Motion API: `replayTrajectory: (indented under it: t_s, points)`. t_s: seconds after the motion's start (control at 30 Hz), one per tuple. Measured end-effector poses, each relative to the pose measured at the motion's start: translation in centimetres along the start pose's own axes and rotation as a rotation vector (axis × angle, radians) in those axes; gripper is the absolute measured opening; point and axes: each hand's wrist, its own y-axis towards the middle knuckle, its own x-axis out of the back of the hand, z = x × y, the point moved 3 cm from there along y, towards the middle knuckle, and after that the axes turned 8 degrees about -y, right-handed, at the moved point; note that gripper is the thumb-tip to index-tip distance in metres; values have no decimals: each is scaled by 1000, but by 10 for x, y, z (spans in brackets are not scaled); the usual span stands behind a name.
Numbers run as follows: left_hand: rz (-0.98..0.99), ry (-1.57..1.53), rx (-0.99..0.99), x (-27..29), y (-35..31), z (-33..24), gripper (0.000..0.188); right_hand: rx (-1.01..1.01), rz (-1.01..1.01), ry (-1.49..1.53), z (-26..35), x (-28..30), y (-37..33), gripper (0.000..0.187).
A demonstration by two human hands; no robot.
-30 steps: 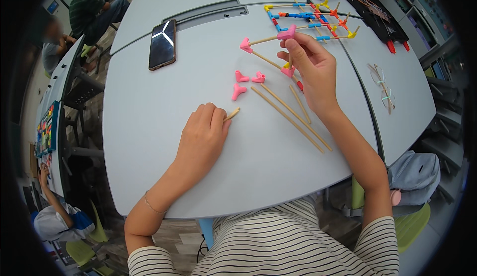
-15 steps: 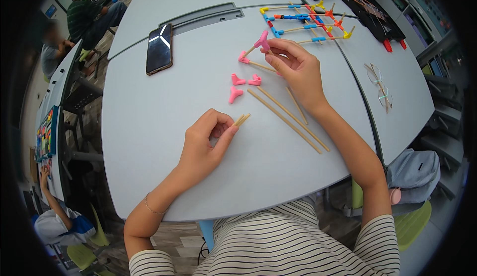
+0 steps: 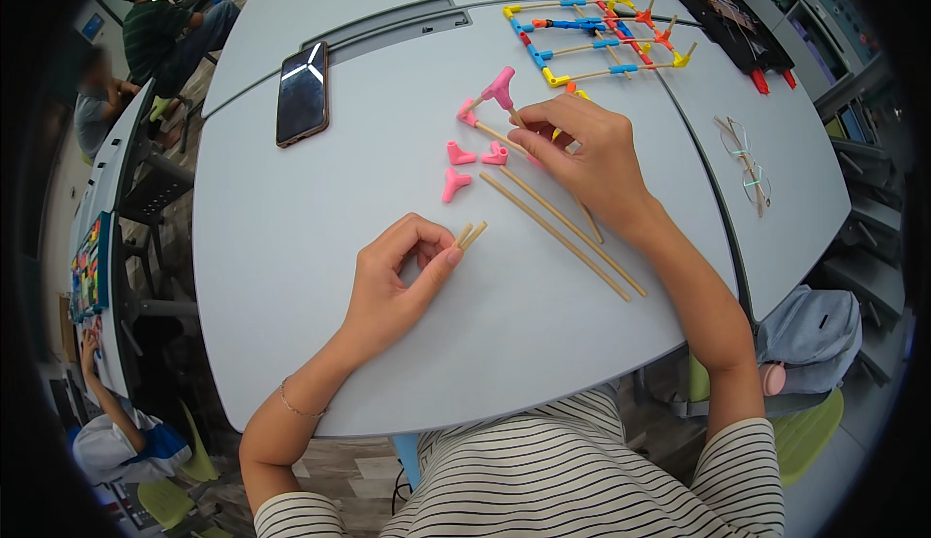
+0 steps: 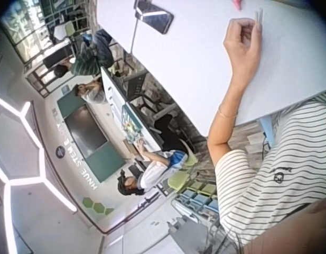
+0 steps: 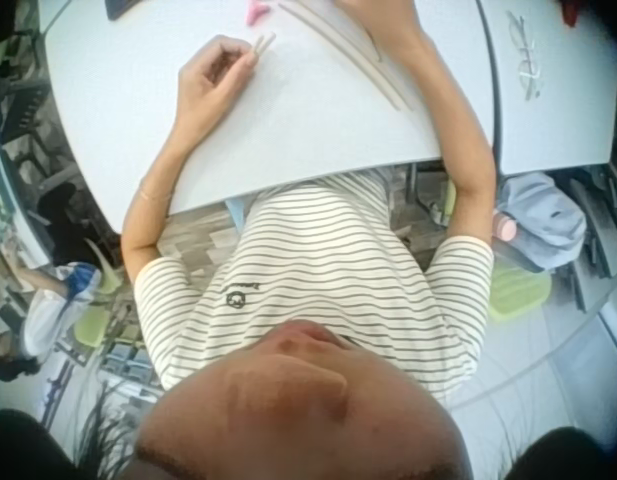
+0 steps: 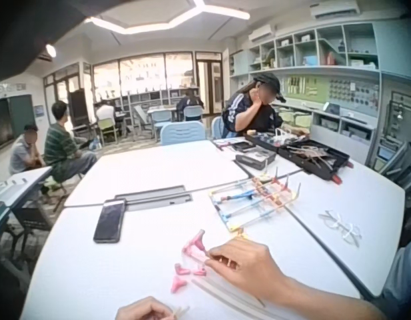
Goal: The person assembles a geometric structure using wooden sticks and pink plastic connectors. They connect the pieces by hand to form a rectangular frame with triangular supports, then place it on the table next to other completed structures.
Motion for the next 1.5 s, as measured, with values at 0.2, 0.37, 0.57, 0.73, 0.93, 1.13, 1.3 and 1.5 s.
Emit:
replayTrajectory:
  t_s: [0.2,0.37,0.57,0.73,0.93,1.13,1.3,1.5]
  points:
    - [16,38,-9,-1,1,-3,5,-92,36,47,-4,-7,-3,21]
    - [1,43,-43,-2,1,-3,5,-212,41,55,-3,-5,-2,27]
    - [-16,72,-97,-3,2,-3,7,-172,-4,16,-2,2,0,25]
    - [-14,81,-101,-3,2,-4,7,-87,-23,-29,-1,-1,-2,22]
    - [21,99,-72,-3,1,-5,4,-51,-15,-41,3,-3,-4,23]
    - [25,107,-77,-3,0,-7,4,-22,-11,-56,5,-4,-5,23]
    - [23,114,-85,-4,-3,-7,4,19,-12,-58,11,-3,-8,21]
    - [3,122,-105,-5,-7,-7,6,151,48,-126,17,-10,-17,20]
